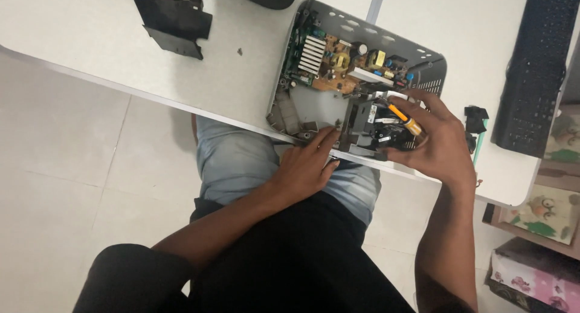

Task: Disassembling a digital projector to access and secure internal components using a screwdriver and manual manipulation.

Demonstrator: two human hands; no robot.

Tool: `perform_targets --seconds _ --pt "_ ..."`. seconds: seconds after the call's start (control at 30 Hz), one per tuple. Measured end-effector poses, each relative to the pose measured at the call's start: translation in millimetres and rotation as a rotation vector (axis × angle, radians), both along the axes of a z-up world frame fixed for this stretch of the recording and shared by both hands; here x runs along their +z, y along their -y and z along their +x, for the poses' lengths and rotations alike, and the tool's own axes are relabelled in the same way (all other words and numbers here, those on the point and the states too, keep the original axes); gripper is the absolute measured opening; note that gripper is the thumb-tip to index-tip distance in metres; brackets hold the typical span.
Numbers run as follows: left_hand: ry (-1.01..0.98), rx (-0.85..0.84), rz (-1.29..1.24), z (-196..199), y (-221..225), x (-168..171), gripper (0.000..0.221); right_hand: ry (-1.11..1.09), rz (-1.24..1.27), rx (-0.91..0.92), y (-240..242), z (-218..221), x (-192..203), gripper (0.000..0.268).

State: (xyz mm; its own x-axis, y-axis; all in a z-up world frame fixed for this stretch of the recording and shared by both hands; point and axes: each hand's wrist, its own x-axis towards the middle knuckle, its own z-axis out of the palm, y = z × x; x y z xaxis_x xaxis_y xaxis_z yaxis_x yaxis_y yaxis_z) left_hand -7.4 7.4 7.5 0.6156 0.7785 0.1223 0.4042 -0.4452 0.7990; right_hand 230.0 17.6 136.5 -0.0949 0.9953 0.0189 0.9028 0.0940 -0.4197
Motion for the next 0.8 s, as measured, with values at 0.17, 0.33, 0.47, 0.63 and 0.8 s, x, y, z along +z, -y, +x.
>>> perform_targets --seconds 0.17,0.33,0.47,0.63,0.8 --pt "-0.086 -0.008 -0.016 1 -1 7 0.059 -0.047 0.000 0.077 0 6 10 0.085" --pt "-0.162 -0.022 -0.061 4 0 3 0.064 -0.096 0.019 0.108 3 15 10 0.078" --pt "-0.178 -0.019 -0.034 3 -1 3 0.063 -0.120 -0.028 0.076 3 13 4 0.082" --pt "-0.038 -0.025 -0.058 -3 -3 9 0.056 -0.080 0.026 0.009 4 -5 -4 0.087" --pt "-0.032 -0.020 -0.054 -3 -4 10 0.056 -0.048 0.045 0.019 5 -19 3 0.081"
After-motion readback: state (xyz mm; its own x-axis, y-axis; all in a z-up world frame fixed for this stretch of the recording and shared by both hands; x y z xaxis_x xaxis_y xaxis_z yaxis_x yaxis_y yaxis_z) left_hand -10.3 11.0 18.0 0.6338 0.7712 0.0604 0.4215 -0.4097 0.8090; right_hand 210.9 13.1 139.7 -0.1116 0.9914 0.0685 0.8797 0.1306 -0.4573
